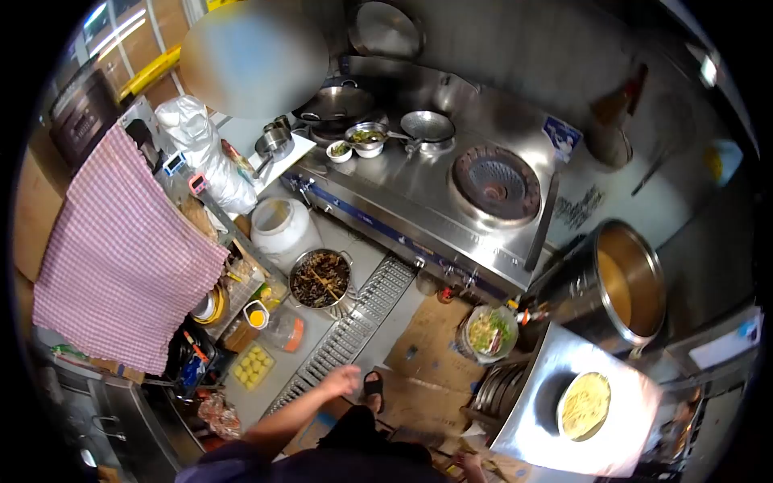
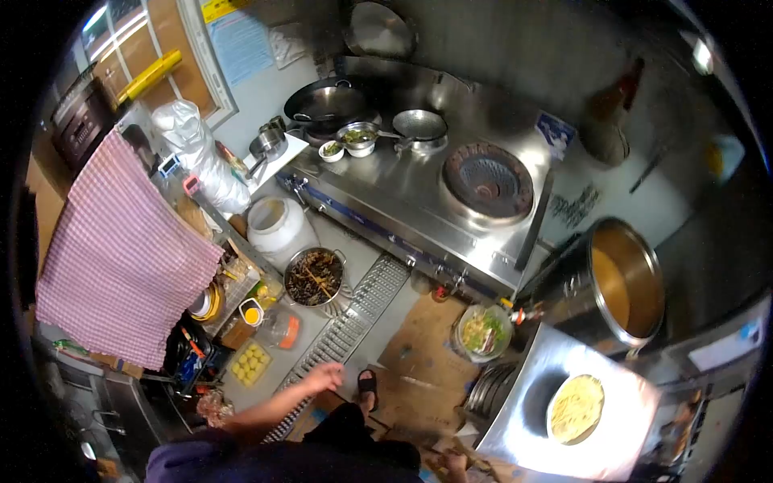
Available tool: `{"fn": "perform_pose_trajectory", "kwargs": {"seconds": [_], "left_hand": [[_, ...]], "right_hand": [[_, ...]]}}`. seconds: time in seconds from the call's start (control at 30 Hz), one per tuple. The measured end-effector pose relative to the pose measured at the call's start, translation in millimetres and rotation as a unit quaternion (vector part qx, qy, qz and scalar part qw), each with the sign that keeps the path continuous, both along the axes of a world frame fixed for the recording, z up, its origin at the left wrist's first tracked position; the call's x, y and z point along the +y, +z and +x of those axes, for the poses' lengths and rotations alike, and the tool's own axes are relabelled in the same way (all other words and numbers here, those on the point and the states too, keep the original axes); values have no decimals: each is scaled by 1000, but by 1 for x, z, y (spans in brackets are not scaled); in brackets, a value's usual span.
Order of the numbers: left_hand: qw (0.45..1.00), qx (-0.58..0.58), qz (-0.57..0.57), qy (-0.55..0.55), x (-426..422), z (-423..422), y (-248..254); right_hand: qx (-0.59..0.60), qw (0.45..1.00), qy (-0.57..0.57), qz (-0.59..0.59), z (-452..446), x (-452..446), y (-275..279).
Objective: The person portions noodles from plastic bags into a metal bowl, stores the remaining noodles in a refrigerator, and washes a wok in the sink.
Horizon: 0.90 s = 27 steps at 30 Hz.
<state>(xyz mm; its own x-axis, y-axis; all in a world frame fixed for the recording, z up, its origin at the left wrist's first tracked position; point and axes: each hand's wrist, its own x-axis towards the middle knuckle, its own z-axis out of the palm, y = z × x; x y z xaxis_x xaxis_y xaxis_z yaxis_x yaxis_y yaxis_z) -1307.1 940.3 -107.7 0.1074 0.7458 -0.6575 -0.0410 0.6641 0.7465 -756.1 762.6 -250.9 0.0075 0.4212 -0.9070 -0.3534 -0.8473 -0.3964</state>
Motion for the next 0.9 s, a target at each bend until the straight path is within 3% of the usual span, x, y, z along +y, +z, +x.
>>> {"fn": "perform_pose_trajectory", "kwargs": {"seconds": [0.03,0.1,0.13,0.17,0.23,0.27,0.3,0.33,0.37,0.4,0.43,0.47,0.5,0.53,0.6,0.63,0.77,0.87,0.9], "left_hand": [[998,67,16,9,45,-15,33],[996,39,68,37,128,-67,50],[994,36,66,78,168,-84,80],[993,41,71,84,210,-107,95],[980,37,94,170,284,-150,118],[975,38,97,198,318,-168,132],[970,62,95,216,353,-190,134],[960,33,122,248,385,-221,115],[952,45,102,283,415,-233,143],[949,35,101,298,440,-244,166],[931,-16,152,330,469,-265,171],[921,-31,172,349,492,-280,187],[907,-51,172,380,515,-288,211],[897,-87,192,388,542,-314,211],[878,-129,194,419,604,-360,222],[869,-136,194,434,637,-379,230],[828,-121,192,512,789,-470,215],[825,-128,132,534,907,-531,173],[815,-135,59,561,927,-532,185]], "right_hand": [[-8,999,47,9,-26,45,20],[-105,990,65,70,-71,114,61],[-109,991,-11,81,-90,142,81],[-114,990,-8,83,-99,165,97],[-79,985,88,126,-115,225,112],[-92,986,85,112,-119,242,94],[46,995,-10,83,-113,263,76],[39,998,27,37,-110,285,54],[29,997,67,-12,-106,305,39],[-15,961,264,82,-114,333,53],[-121,851,472,197,-120,360,64],[-217,726,579,300,-129,390,82],[-207,732,606,233,-139,418,108],[-186,775,570,199,-145,442,114],[-96,934,333,84,-154,490,123],[-89,957,269,64,-158,512,126],[-119,977,164,71,-183,586,140],[-139,979,124,77,-206,630,144],[-148,980,113,71,-211,636,151]]}}
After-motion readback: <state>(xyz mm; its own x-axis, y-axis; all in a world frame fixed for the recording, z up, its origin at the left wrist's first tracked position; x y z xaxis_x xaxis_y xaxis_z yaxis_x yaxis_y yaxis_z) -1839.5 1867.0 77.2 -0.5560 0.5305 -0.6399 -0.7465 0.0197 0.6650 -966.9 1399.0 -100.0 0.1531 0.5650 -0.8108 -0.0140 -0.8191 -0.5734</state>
